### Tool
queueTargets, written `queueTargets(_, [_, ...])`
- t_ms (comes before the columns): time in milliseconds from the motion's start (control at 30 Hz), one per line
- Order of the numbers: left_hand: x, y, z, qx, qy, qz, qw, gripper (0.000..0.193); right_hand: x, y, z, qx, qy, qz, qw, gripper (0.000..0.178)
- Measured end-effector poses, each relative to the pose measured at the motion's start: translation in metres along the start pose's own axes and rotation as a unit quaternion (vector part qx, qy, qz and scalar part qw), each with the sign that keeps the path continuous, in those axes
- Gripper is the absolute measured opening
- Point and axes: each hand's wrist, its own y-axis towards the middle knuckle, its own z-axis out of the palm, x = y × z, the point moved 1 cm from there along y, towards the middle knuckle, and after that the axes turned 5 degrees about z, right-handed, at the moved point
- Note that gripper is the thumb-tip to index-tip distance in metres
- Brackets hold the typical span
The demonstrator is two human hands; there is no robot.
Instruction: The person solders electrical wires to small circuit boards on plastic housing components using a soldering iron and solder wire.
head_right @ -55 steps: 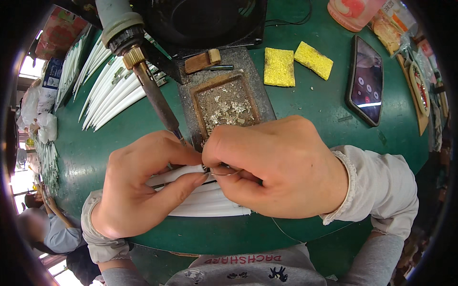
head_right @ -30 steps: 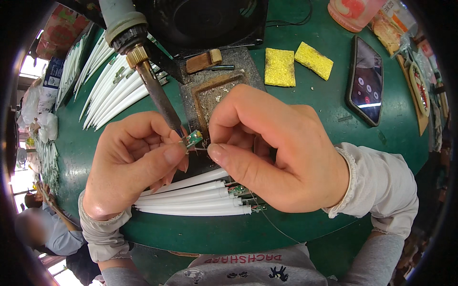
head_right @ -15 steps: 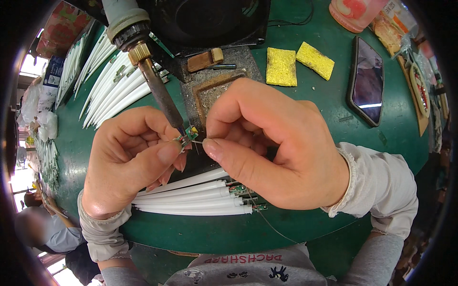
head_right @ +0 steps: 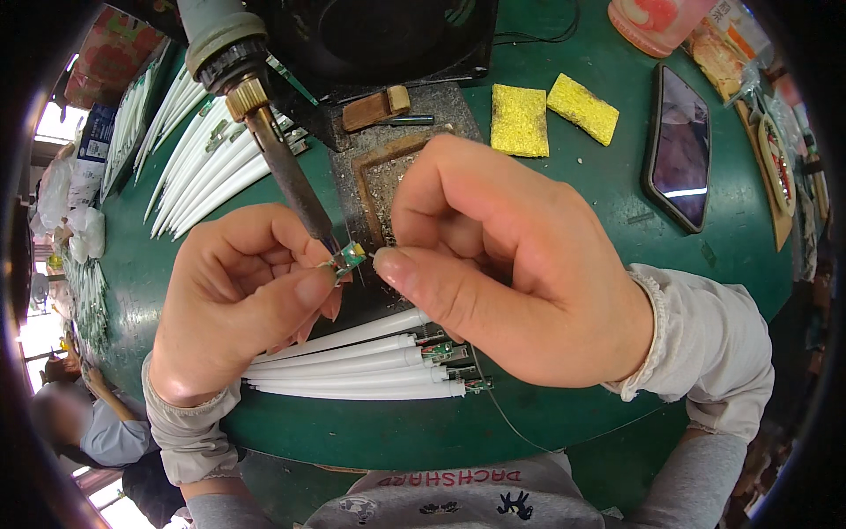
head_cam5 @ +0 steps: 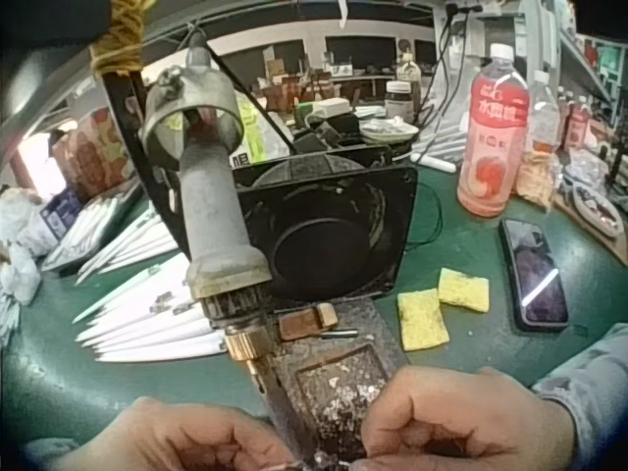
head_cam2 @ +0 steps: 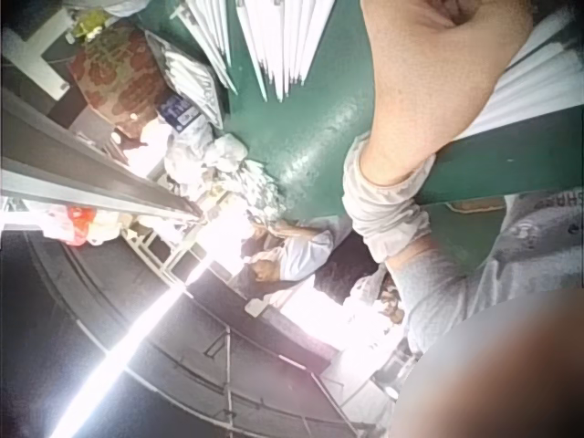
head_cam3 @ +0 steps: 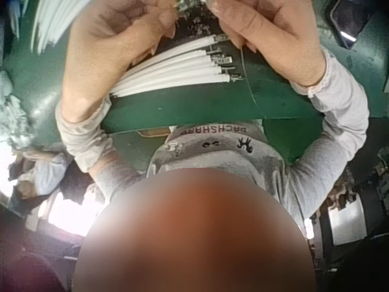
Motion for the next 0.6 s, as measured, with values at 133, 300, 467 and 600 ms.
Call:
queueTargets(133, [0.0008,-0.0023,0.0056,-0.023,0.008,0.056,0.998,0.012,-0.0005,0.0010,0.0059,0.002,0.051,-0.001,0.999,0.021])
queueTargets(300, [-0.0023,-0.0018,0.0038,-0.012,0.021,0.045,0.999,0.012,-0.0009,0.0010,0.0061,0.002,0.048,-0.003,0.999,0.020])
queueTargets(467, [0.0002,-0.0018,0.0047,-0.014,0.005,0.061,0.998,0.012,-0.0014,0.0017,0.0066,-0.002,0.042,-0.017,0.999,0.018])
queueTargets(600, [-0.0001,-0.0027,0.0040,-0.002,0.004,0.072,0.997,0.011,0.0006,0.0013,0.0079,-0.008,0.037,-0.030,0.999,0.018])
